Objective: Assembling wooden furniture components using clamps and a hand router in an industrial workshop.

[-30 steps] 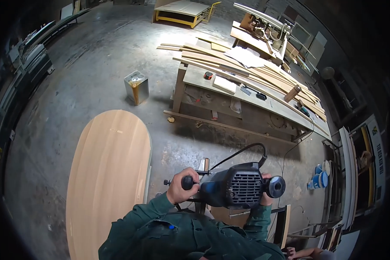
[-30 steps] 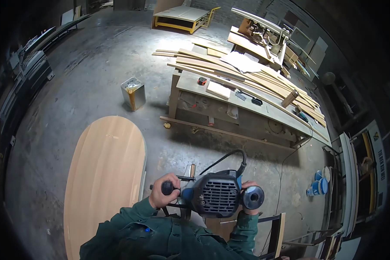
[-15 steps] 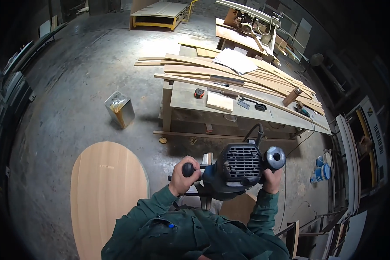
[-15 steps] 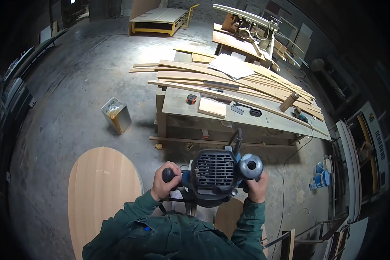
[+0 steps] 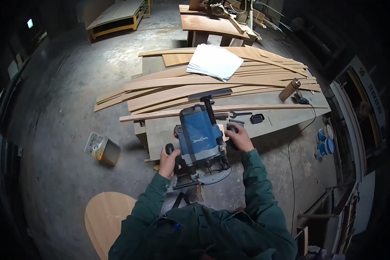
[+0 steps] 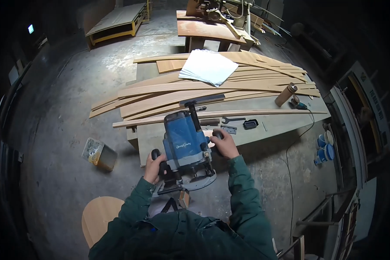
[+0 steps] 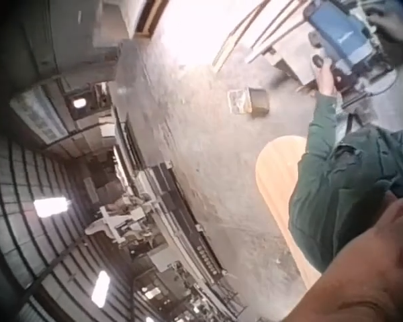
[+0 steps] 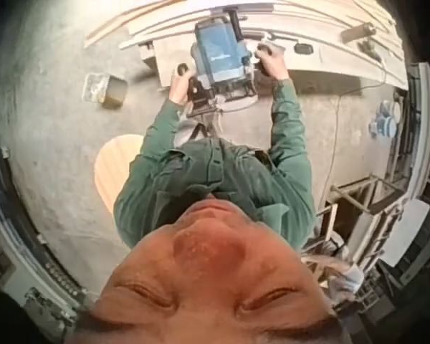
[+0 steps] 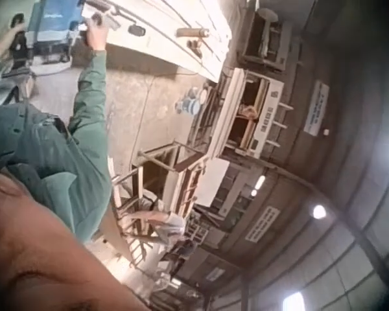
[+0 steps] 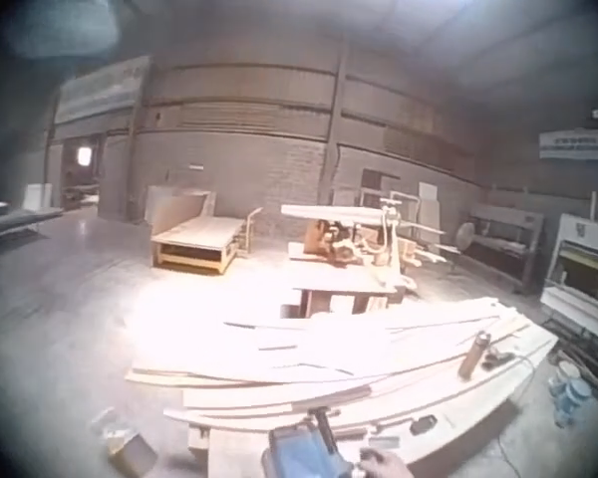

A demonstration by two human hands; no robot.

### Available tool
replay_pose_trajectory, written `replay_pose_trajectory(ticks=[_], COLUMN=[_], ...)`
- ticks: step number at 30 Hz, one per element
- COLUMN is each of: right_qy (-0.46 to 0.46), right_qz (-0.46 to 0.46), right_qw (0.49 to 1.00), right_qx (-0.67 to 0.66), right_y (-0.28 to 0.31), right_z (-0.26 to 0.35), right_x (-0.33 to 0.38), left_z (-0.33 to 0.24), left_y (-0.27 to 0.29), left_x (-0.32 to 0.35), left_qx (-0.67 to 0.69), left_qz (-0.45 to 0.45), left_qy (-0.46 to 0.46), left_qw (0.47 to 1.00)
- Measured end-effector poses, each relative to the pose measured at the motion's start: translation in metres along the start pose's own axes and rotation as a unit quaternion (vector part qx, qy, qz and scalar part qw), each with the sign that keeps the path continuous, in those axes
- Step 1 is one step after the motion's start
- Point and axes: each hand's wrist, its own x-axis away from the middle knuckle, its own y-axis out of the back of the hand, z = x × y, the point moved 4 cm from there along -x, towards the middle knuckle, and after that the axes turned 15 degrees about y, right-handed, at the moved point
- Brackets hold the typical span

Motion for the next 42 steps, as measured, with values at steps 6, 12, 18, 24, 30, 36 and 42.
replay_pose_trajectory(ticks=[6, 12, 18, 24, 30, 36, 42], right_qy=[-0.08, -0.143, -0.165, -0.132, -0.15, -0.459, -0.49], right_qz=[-0.043, -0.063, -0.113, -0.141, -0.224, -0.273, 0.049], right_qw=[0.996, 0.979, 0.973, 0.975, 0.945, 0.822, 0.825], right_qx=[-0.005, 0.133, 0.112, 0.109, 0.187, 0.196, 0.277], right_y=[-0.053, -0.079, -0.098, -0.082, -0.075, -0.167, -0.34], right_z=[-0.024, -0.089, -0.124, -0.087, -0.052, -0.142, -0.231], right_x=[-0.109, -0.172, -0.162, -0.111, 0.043, 0.331, 0.541], left_z=[-0.057, -0.093, -0.094, -0.118, -0.114, -0.149, -0.195], left_y=[0.041, 0.046, 0.068, 0.054, 0.079, 0.043, -0.066], left_x=[-0.13, -0.215, -0.253, -0.252, -0.287, -0.256, -0.109], left_qx=[-0.011, -0.116, -0.219, -0.445, -0.492, -0.533, -0.532], left_qz=[0.036, 0.085, 0.069, 0.086, 0.061, 0.041, -0.05], left_qy=[0.142, 0.297, 0.29, 0.228, 0.217, 0.162, -0.458], left_qw=[0.989, 0.944, 0.929, 0.862, 0.841, 0.829, 0.711])
